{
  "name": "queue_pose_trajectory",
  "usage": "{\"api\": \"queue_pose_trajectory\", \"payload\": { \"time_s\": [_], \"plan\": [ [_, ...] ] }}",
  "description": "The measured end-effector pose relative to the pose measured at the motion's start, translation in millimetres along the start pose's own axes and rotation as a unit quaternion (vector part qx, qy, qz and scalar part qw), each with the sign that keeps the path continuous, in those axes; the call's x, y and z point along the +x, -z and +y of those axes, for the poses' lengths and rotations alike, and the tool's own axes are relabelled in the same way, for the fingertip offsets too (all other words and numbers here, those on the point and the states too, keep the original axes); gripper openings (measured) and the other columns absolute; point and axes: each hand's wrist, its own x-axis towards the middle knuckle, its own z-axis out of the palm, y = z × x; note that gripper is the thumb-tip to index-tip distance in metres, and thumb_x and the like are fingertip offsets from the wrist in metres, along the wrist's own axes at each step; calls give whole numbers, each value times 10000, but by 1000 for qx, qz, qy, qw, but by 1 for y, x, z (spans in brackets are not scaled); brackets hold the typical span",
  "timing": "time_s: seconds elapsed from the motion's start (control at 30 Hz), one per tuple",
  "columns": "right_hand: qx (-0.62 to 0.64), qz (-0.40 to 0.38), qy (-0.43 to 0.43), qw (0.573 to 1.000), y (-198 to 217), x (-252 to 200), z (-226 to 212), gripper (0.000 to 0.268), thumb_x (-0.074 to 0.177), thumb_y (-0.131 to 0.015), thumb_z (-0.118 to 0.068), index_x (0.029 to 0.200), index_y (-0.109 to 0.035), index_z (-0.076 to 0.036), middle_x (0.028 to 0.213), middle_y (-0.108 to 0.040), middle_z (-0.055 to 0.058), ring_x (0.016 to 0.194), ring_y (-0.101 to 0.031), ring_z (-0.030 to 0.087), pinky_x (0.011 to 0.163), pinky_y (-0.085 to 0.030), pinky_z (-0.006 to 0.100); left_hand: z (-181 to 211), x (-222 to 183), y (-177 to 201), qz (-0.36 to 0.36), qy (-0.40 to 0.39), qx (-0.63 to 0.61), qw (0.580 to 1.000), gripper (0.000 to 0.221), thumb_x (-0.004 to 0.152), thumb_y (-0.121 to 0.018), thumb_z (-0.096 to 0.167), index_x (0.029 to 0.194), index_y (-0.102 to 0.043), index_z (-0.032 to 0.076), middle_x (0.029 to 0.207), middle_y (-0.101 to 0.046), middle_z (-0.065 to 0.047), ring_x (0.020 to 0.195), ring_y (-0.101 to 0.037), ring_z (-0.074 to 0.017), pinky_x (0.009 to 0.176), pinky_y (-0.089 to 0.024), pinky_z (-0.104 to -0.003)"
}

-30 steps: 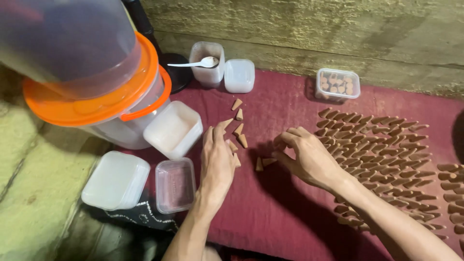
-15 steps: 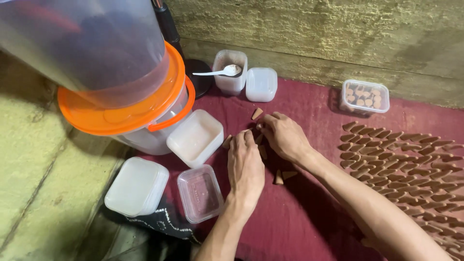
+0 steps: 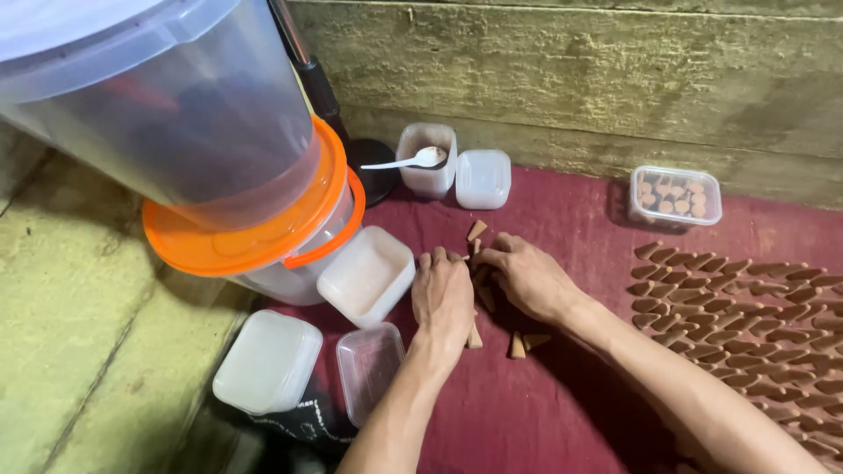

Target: Arranging incense cones into neat rows and then placing some into a small container.

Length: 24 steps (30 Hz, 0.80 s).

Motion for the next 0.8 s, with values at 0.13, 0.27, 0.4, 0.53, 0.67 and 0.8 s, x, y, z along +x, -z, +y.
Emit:
{"api": "queue_pose_trajectory", "payload": {
  "time_s": [0.13,0.27,0.4,0.53,0.67,0.8],
  "plan": [
    [-91,35,74,992,-16,5,20,195,928,-510,-180,1004,-686,-215,1056,-582,82,1002,-621,327,813,-563,429,2,2,8,18,-10,32,999,646,602,-979,246,1123,-691,-3,1108,-655,-136,1077,-608,-332,905,-538,-381],
    [-87,33,86,992,-9,3,14,215,952,-495,-213,1059,-676,-170,1085,-553,105,1024,-571,337,818,-528,428,-5,5,0,-6,-26,31,999,844,403,-1039,225,1131,-664,19,1135,-638,-134,1097,-600,-333,918,-530,-401],
    [-86,57,86,991,-6,-9,29,115,961,-570,-210,995,-647,-132,960,-634,77,964,-625,307,795,-499,412,-7,-6,29,65,-56,-54,995,695,475,-1003,124,1078,-671,31,1035,-656,-125,1019,-648,-320,909,-541,-399],
    [-24,98,62,993,45,-62,17,138,930,-661,-241,926,-645,-104,892,-643,86,933,-641,328,782,-509,435,21,-52,98,85,-48,-324,941,267,972,-541,18,1210,-659,-8,1079,-639,-198,1010,-651,-399,892,-528,-484],
    [55,165,39,984,85,-114,8,143,927,-709,-197,992,-720,-69,934,-686,97,873,-678,291,778,-568,391,38,-79,108,69,-93,-344,932,230,949,-665,242,1148,-750,164,1113,-755,4,970,-718,-227,991,-417,-390],
    [56,145,-38,987,83,-159,27,225,915,-680,-72,1124,-752,-33,1121,-724,127,929,-719,239,821,-636,341,63,-93,94,-13,-111,-449,887,255,939,-665,215,1153,-755,110,1101,-797,-19,822,-729,-153,805,-590,-293]
  ]
}}
